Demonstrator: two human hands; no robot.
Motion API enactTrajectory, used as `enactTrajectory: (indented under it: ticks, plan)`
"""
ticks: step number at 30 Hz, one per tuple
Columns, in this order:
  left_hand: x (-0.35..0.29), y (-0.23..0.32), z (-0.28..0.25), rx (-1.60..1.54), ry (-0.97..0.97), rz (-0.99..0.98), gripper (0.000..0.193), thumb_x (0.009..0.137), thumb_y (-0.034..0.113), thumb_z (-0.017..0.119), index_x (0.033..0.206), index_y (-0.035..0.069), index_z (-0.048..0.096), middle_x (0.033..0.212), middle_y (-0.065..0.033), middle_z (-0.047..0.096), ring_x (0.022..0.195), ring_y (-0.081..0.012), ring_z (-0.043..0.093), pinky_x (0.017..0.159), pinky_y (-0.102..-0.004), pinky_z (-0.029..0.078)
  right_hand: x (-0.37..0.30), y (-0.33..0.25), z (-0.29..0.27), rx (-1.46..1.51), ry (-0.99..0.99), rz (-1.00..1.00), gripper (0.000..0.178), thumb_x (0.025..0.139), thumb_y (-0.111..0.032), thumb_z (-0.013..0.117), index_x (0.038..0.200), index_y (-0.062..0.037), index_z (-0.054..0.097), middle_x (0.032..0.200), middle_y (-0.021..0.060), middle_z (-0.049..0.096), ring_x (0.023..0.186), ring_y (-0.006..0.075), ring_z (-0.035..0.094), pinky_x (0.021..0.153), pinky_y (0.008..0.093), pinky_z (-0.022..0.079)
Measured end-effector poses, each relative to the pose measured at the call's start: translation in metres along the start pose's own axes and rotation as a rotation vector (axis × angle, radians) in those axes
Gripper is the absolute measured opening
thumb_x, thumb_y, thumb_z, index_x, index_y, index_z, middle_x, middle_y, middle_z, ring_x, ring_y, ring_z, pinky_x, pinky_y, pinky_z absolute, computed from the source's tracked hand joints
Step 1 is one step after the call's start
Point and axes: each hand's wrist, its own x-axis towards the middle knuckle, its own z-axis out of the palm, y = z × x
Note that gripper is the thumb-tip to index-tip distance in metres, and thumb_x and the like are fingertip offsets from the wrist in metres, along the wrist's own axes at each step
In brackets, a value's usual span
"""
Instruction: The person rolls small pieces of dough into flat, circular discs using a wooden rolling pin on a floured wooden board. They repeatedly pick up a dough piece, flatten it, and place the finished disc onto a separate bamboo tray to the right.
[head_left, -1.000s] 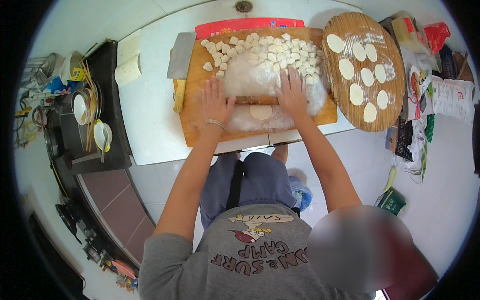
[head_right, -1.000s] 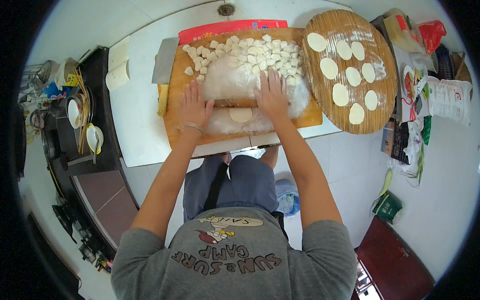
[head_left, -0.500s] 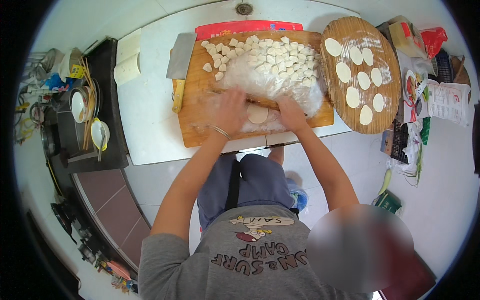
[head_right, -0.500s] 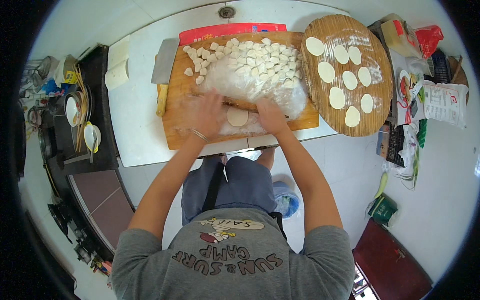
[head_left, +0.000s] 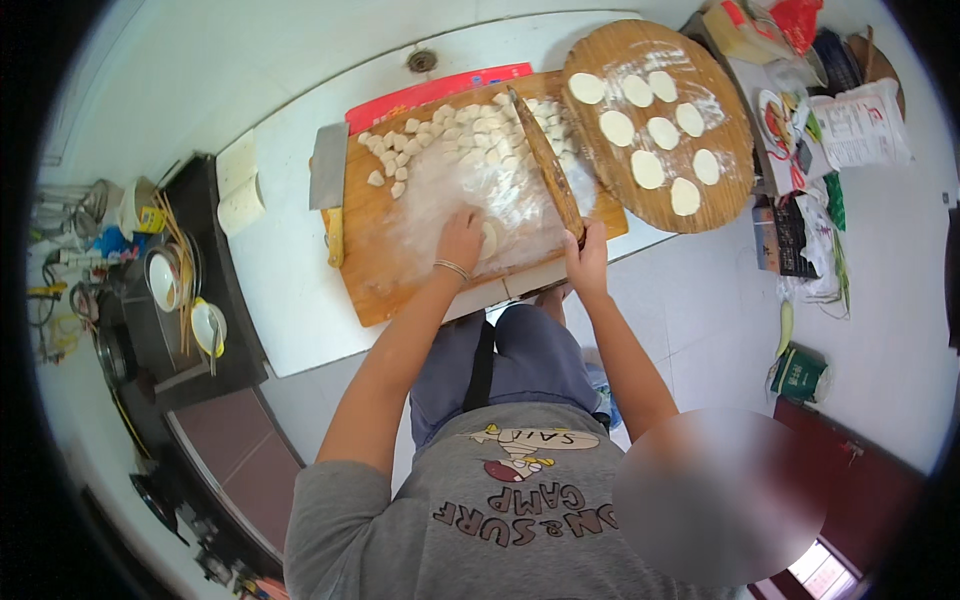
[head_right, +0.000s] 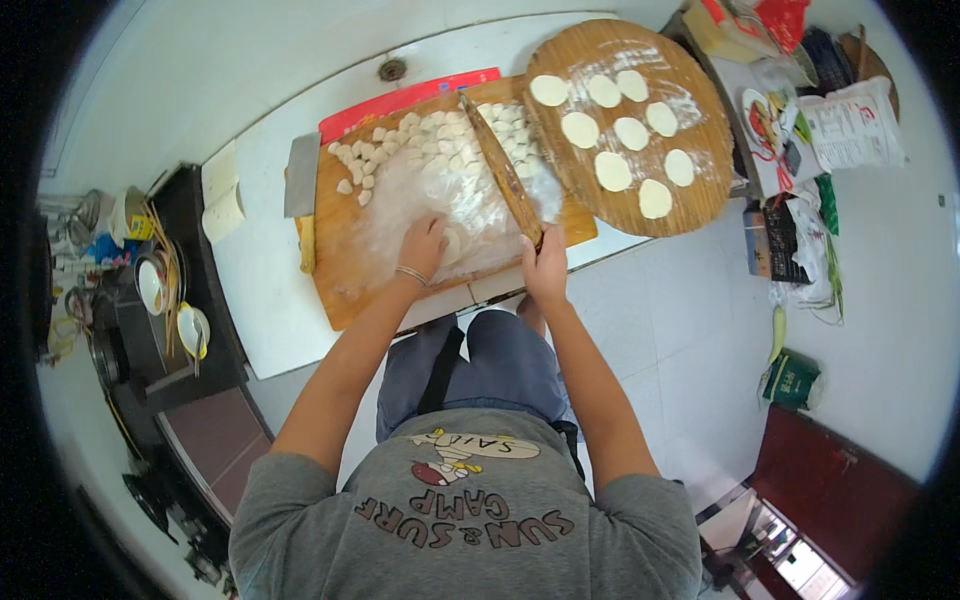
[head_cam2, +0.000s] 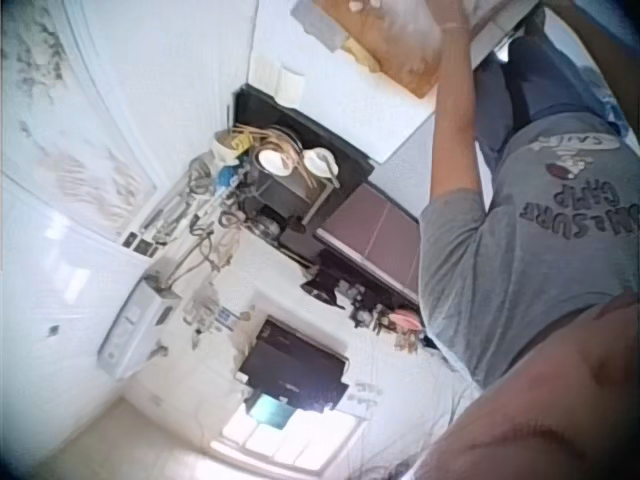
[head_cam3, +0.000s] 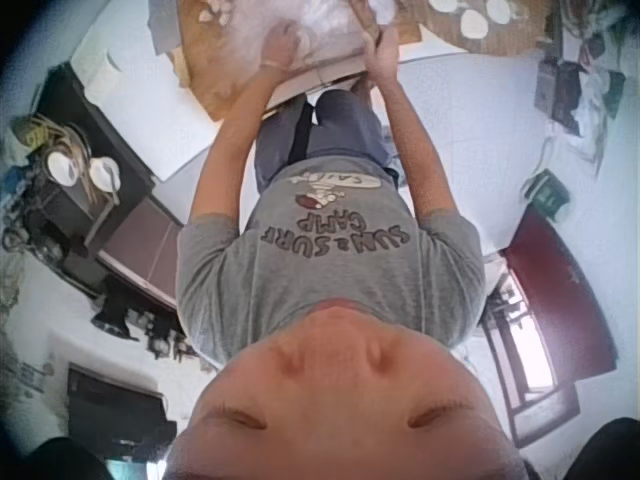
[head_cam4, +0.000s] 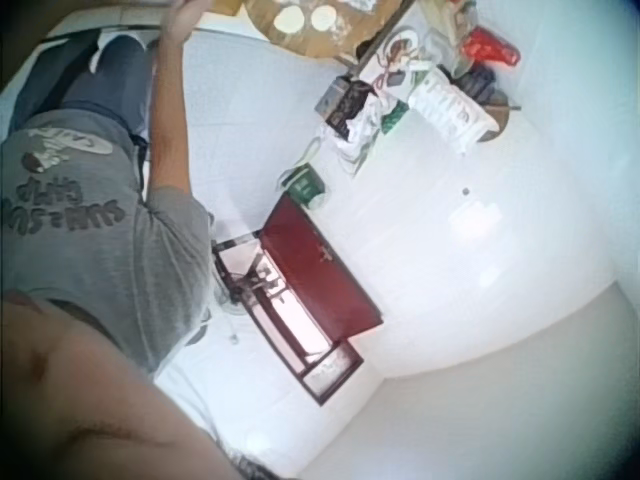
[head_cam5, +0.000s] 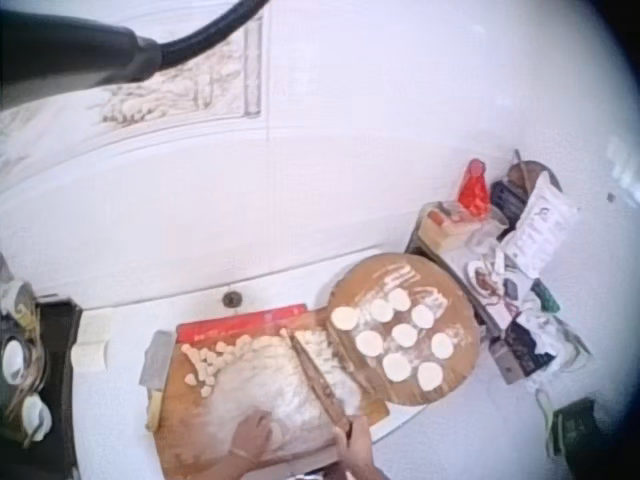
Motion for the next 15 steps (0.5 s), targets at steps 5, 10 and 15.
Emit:
enactTrajectory:
  ticks: [5,10,15]
  plan:
    - [0.035,0.002,0.010,-0.015,-0.187,-0.371,0.054,0.071,0.014,0.074,0.120,0.002,0.054,0.116,-0.0200,0.058,0.111,-0.0386,0.054,0.092,-0.0420,0.046,-0.015,-0.012,-0.031,0.025,0.066,0.073,0.032,0.091,-0.018,0.061,0.110,0.0049,0.050,0.098,0.0222,0.050,0.090,0.0389,0.052,0.080,0.0421,0.044]
    - [0.036,-0.007,0.000,0.112,-0.225,-0.145,0.028,0.073,0.019,0.074,0.093,0.007,0.059,0.081,-0.0146,0.066,0.086,-0.0328,0.064,0.080,-0.0438,0.050,-0.020,-0.016,-0.049,0.079,0.128,0.078,0.031,0.091,-0.017,0.061,0.110,0.0045,0.049,0.098,0.0220,0.050,0.090,0.0387,0.052,0.081,0.0423,0.043]
    - [0.036,0.044,-0.029,-0.188,-0.250,0.029,0.014,0.085,0.016,0.064,0.094,0.006,0.062,0.093,-0.0166,0.070,0.084,-0.0346,0.067,0.073,-0.0420,0.053,-0.022,0.000,-0.067,0.104,0.218,0.064,0.030,0.090,-0.016,0.061,0.109,0.0046,0.050,0.097,0.0216,0.050,0.091,0.0384,0.052,0.082,0.0417,0.043]
